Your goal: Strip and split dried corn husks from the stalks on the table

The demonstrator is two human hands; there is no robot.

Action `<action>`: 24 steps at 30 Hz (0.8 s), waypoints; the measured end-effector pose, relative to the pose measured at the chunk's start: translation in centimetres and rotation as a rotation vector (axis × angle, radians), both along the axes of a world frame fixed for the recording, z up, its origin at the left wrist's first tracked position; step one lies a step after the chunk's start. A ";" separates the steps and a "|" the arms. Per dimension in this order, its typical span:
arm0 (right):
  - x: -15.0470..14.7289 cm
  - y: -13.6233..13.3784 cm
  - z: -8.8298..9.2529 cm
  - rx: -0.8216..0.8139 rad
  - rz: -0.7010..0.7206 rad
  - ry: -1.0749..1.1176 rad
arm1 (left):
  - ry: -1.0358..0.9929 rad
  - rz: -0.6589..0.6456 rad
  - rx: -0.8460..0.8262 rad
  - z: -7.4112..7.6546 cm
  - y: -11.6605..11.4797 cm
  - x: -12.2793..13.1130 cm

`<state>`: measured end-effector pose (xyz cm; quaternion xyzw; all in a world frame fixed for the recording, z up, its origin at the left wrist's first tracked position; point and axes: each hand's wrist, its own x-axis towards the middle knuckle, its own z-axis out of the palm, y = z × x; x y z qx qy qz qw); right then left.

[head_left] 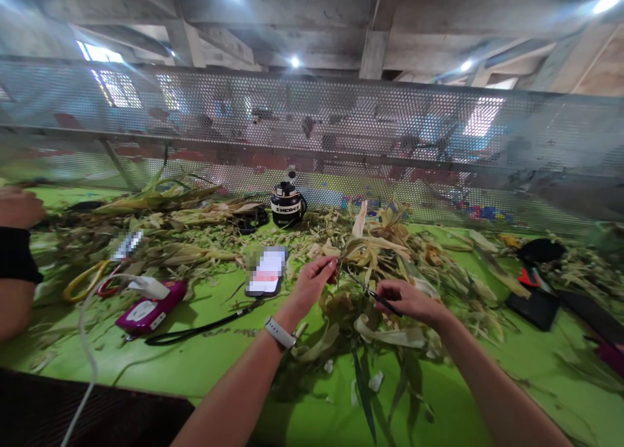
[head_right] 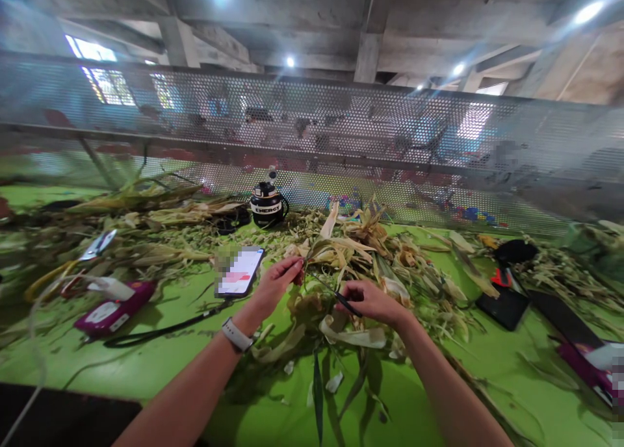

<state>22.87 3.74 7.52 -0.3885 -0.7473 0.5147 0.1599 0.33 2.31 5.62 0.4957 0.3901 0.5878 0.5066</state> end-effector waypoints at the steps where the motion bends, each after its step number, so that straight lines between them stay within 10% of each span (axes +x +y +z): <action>1: 0.0 0.0 0.0 -0.004 0.000 0.008 | -0.014 -0.013 0.000 0.0 0.0 0.0; 24: -0.6 -0.7 -0.3 -0.100 -0.054 0.135 | -0.162 -0.139 -0.060 -0.2 -0.6 0.5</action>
